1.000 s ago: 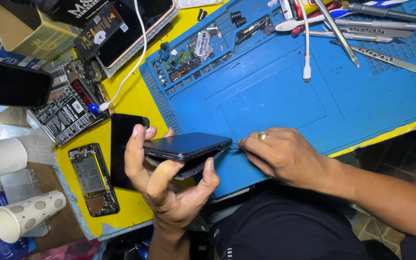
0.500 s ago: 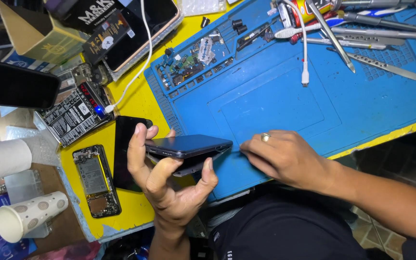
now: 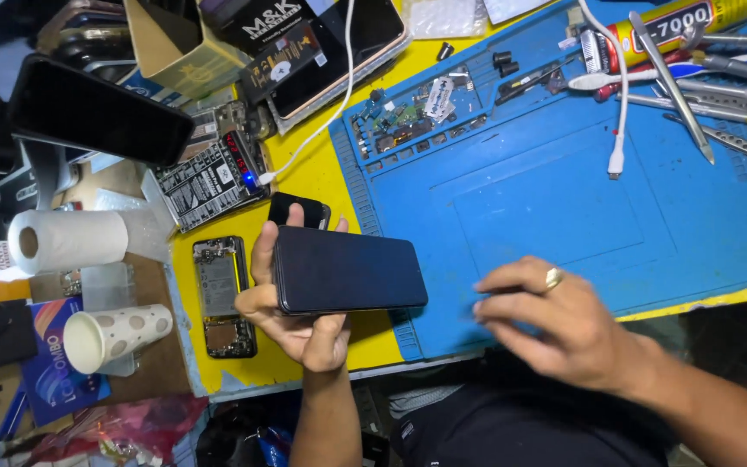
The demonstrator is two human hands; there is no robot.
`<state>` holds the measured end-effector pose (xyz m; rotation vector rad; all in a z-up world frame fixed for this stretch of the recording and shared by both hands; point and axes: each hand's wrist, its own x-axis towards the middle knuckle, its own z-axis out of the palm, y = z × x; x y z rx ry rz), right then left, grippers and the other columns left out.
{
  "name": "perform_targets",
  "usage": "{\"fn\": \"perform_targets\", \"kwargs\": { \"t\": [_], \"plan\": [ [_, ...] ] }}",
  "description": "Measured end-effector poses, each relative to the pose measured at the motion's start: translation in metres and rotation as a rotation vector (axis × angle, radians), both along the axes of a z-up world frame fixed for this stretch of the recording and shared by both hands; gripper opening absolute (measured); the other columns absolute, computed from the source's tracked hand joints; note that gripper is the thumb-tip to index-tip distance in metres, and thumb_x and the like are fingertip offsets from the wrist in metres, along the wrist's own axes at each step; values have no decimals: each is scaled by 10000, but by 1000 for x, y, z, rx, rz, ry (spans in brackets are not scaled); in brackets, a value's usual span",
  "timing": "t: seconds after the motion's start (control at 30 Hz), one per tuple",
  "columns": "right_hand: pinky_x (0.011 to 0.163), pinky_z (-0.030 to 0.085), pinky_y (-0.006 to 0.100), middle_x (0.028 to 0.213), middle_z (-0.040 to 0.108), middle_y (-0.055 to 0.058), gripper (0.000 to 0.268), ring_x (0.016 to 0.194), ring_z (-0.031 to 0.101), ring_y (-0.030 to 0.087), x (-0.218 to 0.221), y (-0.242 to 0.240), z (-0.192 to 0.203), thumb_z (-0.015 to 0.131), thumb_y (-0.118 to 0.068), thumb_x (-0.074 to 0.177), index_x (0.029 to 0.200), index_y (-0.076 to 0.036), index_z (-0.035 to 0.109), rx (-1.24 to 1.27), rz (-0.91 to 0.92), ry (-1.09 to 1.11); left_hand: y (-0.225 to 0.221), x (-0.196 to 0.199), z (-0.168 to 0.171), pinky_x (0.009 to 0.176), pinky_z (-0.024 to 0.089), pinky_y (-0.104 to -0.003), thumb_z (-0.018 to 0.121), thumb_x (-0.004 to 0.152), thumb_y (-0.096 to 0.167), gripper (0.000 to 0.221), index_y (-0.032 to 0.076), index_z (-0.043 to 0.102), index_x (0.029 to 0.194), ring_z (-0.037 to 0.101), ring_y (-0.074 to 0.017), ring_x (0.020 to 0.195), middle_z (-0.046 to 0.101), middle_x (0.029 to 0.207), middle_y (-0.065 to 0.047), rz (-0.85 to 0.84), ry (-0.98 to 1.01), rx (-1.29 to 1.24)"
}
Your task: A technician cleans the frame of a mobile phone using a tool and then proceeds to reassemble the screen and back cover.
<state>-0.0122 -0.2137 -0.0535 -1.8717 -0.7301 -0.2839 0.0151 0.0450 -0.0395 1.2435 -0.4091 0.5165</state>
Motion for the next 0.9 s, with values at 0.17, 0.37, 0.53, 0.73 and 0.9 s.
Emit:
{"fn": "perform_targets", "kwargs": {
  "t": [0.17, 0.37, 0.53, 0.73, 0.9],
  "plan": [
    [1088, 482, 565, 1419, 554, 276, 55, 1248, 608, 437, -5, 36, 8, 581, -50, 990, 1009, -5, 606, 102, 298, -21, 2, -6, -9, 1123, 424, -842, 507, 708, -142, 483, 169, 396, 1060, 326, -593, 1503, 353, 1581, -216, 5, -28, -86],
    [1058, 516, 520, 1360, 580, 291, 79, 1227, 629, 437, -6, 39, 7, 635, -40, 961, 1019, 10, 616, 113, 240, -19, -5, -7, 9, 1019, 638, -535, 687, 871, 249, 403, 240, 377, 1127, 470, -456, 1377, 385, 1466, -171, 221, -53, 400],
    [1027, 558, 470, 1286, 641, 237, 102, 1179, 688, 396, -12, 24, 10, 673, -48, 926, 1027, -46, 653, 197, 79, -35, -11, -7, 47, 1013, 624, -538, 771, 859, 264, 344, 146, 509, 1048, 519, -432, 1234, 398, 1329, -159, 211, -272, 956],
    [1061, 552, 461, 1234, 681, 217, 67, 1166, 701, 353, -12, 11, 21, 631, -82, 962, 1026, -85, 612, 345, -81, 41, -19, 1, 93, 834, 596, -451, 601, 1002, 69, 237, 161, 685, 1204, 641, -333, 950, 530, 1131, -143, 19, -400, 1236],
    [1122, 560, 455, 1288, 658, 220, 73, 1267, 670, 368, -9, 9, 34, 629, -81, 972, 1042, -88, 609, 393, -43, 69, -24, 11, 113, 678, 554, -366, 614, 1070, 76, 314, 153, 629, 1374, 595, -239, 804, 534, 995, -88, -142, -320, 1364]
  ]
}}
